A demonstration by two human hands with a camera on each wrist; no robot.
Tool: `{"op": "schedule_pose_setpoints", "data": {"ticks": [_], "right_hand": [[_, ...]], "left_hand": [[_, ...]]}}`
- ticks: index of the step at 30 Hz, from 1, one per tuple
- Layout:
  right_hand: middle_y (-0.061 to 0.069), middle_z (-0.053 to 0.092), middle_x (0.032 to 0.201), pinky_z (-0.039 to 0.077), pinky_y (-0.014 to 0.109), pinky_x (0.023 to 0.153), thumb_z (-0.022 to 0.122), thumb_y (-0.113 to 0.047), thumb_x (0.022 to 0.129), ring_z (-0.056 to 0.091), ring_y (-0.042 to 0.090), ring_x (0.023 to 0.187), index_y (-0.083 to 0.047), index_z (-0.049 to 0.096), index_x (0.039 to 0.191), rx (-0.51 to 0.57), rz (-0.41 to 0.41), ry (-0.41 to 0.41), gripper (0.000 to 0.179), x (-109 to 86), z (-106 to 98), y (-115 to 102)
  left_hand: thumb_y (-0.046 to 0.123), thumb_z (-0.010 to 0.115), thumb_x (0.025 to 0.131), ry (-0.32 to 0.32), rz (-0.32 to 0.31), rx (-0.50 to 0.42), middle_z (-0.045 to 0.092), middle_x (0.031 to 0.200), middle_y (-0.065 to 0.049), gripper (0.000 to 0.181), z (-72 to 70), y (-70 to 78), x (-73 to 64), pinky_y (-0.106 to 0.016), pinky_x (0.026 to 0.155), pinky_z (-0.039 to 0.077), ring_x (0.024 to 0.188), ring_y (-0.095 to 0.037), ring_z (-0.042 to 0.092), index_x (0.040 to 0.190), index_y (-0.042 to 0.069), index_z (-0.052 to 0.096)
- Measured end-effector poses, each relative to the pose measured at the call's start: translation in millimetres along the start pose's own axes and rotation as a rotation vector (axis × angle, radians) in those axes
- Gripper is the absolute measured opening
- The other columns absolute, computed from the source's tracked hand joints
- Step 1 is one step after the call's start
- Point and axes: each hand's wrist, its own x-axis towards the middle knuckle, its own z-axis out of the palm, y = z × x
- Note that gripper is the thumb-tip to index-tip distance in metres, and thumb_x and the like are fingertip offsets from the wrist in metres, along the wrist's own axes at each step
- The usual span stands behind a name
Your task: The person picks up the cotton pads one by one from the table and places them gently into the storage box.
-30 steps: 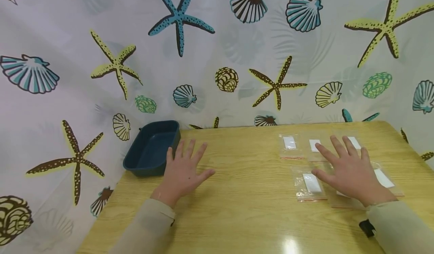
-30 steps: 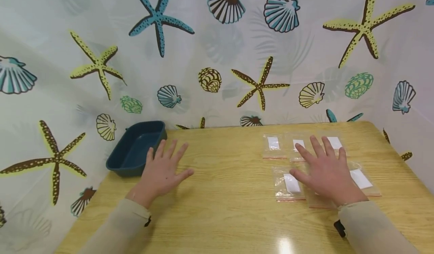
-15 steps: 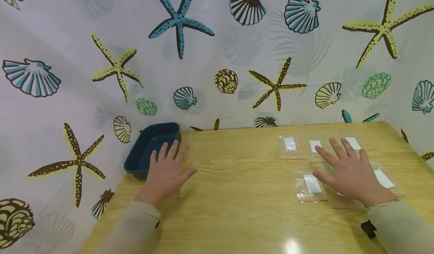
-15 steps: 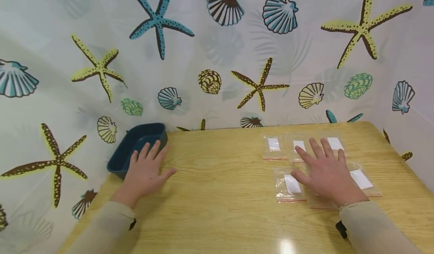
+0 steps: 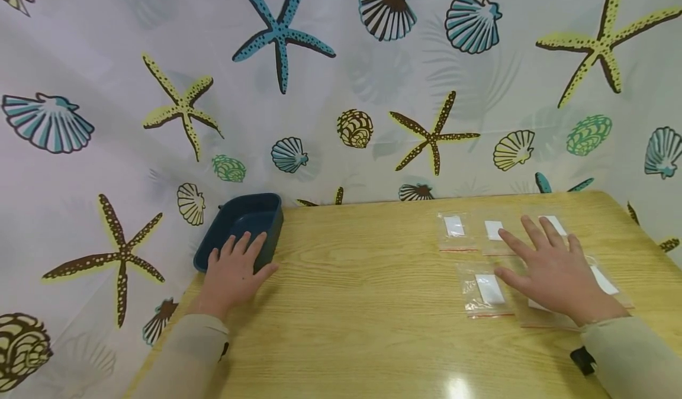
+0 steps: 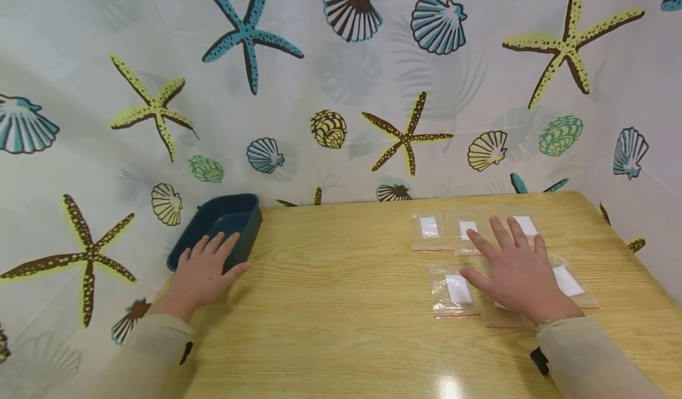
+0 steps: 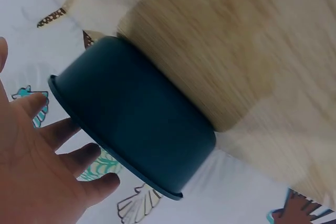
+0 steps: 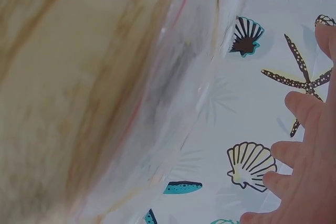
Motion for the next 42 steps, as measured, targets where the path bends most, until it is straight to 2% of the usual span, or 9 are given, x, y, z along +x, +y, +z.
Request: {"op": "schedule_pose_setpoints", "data": {"ticks": [3, 10, 15, 21, 29, 35, 42], "right_hand": [[0.025, 0.016, 0.164, 0.014, 0.08, 0.103, 0.045, -0.073, 0.095, 0.012, 0.053, 0.146, -0.02, 0.034, 0.159, 0.004, -0.001, 0.002, 0.084, -0.5, 0, 1], [0.025, 0.016, 0.164, 0.014, 0.079, 0.103, 0.046, -0.073, 0.095, 0.012, 0.053, 0.147, -0.02, 0.035, 0.159, 0.013, -0.002, 0.004, 0.083, -0.8, 0, 1], [0.025, 0.017, 0.164, 0.014, 0.079, 0.103, 0.047, -0.072, 0.095, 0.012, 0.053, 0.146, -0.02, 0.035, 0.159, 0.015, -0.008, 0.012, 0.083, -1.3, 1, 1], [0.025, 0.018, 0.163, 0.014, 0.079, 0.104, 0.046, -0.072, 0.095, 0.012, 0.053, 0.146, -0.021, 0.036, 0.158, 0.019, -0.009, 0.013, 0.082, -1.0, 1, 0], [0.025, 0.017, 0.164, 0.013, 0.079, 0.104, 0.045, -0.073, 0.095, 0.011, 0.053, 0.147, -0.02, 0.036, 0.158, 0.012, -0.007, -0.006, 0.083, -0.1, 1, -3], [0.024, 0.017, 0.164, 0.013, 0.079, 0.104, 0.045, -0.073, 0.095, 0.012, 0.052, 0.147, -0.021, 0.035, 0.159, 0.003, -0.01, -0.004, 0.083, 0.4, 4, -2], [0.025, 0.018, 0.164, 0.014, 0.079, 0.104, 0.045, -0.072, 0.096, 0.013, 0.052, 0.147, -0.021, 0.034, 0.159, -0.006, -0.019, 0.007, 0.083, 0.5, 3, -2]], "left_hand": [[0.074, 0.036, 0.098, -0.033, -0.012, -0.007, 0.027, 0.16, -0.026, 0.087, 2.7, -8.2, -1.5, -0.076, 0.107, 0.012, 0.145, -0.054, 0.018, 0.161, 0.014, 0.029], [0.054, 0.048, 0.104, -0.078, -0.012, -0.007, 0.041, 0.152, -0.027, 0.07, 3.5, -17.5, -4.6, -0.076, 0.106, 0.019, 0.138, -0.053, 0.032, 0.155, 0.007, 0.039], [0.052, 0.047, 0.105, -0.113, -0.006, 0.009, 0.046, 0.148, -0.027, 0.068, 4.2, -21.9, -7.7, -0.074, 0.105, 0.023, 0.134, -0.051, 0.04, 0.153, 0.004, 0.041], [0.049, 0.047, 0.105, -0.109, 0.01, 0.015, 0.052, 0.143, -0.026, 0.064, 4.0, -24.4, -7.5, -0.071, 0.104, 0.028, 0.129, -0.049, 0.046, 0.148, 0.001, 0.047], [0.043, 0.049, 0.106, -0.118, 0.064, 0.011, 0.059, 0.135, -0.025, 0.058, 7.1, -30.7, -3.1, -0.07, 0.097, 0.036, 0.122, -0.047, 0.054, 0.141, -0.004, 0.053], [0.038, 0.05, 0.107, -0.157, 0.086, -0.037, 0.056, 0.139, -0.027, 0.056, 8.6, -33.5, -1.5, -0.069, 0.099, 0.037, 0.126, -0.048, 0.052, 0.142, -0.006, 0.052], [0.031, 0.048, 0.108, -0.191, 0.139, -0.044, 0.052, 0.143, -0.028, 0.053, 7.8, -30.1, 1.5, -0.059, 0.105, 0.038, 0.131, -0.046, 0.048, 0.144, -0.007, 0.049]]}}
